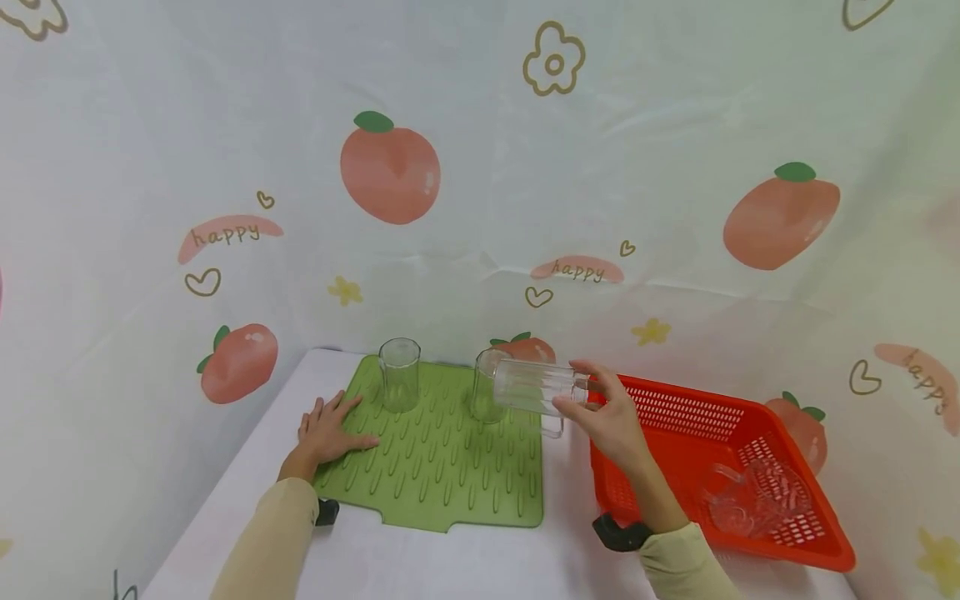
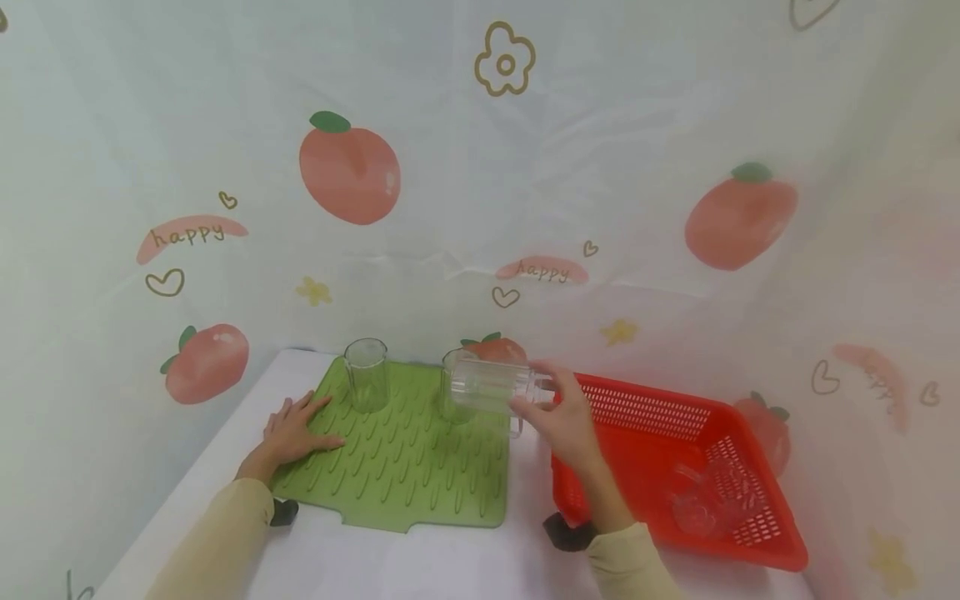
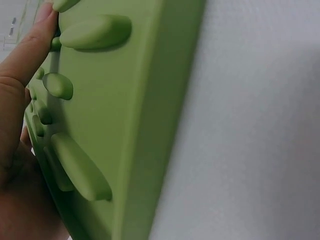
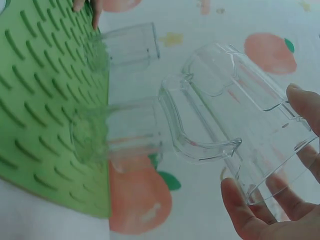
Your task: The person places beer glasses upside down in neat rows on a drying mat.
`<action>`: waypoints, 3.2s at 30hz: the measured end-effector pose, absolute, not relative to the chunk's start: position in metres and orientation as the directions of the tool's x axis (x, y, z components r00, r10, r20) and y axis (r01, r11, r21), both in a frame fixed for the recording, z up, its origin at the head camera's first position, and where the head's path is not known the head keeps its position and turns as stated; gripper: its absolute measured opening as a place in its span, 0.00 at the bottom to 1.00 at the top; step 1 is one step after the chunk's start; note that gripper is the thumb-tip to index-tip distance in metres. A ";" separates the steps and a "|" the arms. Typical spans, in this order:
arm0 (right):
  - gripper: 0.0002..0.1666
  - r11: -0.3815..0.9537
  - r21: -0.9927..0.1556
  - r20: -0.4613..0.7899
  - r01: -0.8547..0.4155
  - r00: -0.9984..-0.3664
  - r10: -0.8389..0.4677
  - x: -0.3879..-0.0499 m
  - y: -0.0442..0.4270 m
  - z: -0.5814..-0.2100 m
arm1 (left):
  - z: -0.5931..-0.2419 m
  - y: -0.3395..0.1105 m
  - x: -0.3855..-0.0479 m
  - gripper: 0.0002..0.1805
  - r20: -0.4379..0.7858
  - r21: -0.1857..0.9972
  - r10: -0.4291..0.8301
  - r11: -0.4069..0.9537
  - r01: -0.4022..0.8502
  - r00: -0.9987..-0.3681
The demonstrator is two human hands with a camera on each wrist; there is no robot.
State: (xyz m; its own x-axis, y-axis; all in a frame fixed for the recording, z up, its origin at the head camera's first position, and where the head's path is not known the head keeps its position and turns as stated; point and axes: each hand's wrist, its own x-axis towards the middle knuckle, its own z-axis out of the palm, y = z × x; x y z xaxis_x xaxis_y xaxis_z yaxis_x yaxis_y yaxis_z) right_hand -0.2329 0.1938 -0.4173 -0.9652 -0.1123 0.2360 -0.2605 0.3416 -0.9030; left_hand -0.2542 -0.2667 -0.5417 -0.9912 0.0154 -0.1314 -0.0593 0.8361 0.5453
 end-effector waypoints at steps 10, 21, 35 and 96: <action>0.35 0.225 -0.928 0.266 -0.297 -0.951 -0.157 -0.222 0.166 -0.425 | -0.539 -0.265 -0.255 0.58 -0.153 0.535 0.015 0.842 -0.070 -0.988; 0.35 0.164 -0.891 0.396 -0.422 -0.902 -0.170 -0.219 0.132 -0.443 | -0.543 -0.269 -0.256 0.58 -0.143 0.560 0.016 0.826 -0.068 -0.990; 0.34 0.137 -0.934 0.305 -0.331 -0.936 -0.178 -0.212 0.092 -0.473 | -0.539 -0.264 -0.252 0.56 -0.138 0.549 0.012 0.833 -0.066 -0.990; 0.31 0.016 -0.975 0.211 -0.222 -0.943 -0.259 -0.204 0.008 -0.500 | -0.476 -0.245 -0.207 0.34 0.091 0.889 0.184 0.428 0.163 -0.979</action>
State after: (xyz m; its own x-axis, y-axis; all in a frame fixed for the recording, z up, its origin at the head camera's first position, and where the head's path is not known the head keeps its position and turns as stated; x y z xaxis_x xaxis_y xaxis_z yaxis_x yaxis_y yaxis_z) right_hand -0.2045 0.0080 -0.5002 -0.9426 -0.2587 0.2109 -0.2224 0.0157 -0.9748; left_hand -0.2068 -0.2451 -0.4763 -0.9787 0.1842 0.0911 0.1632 0.4276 0.8891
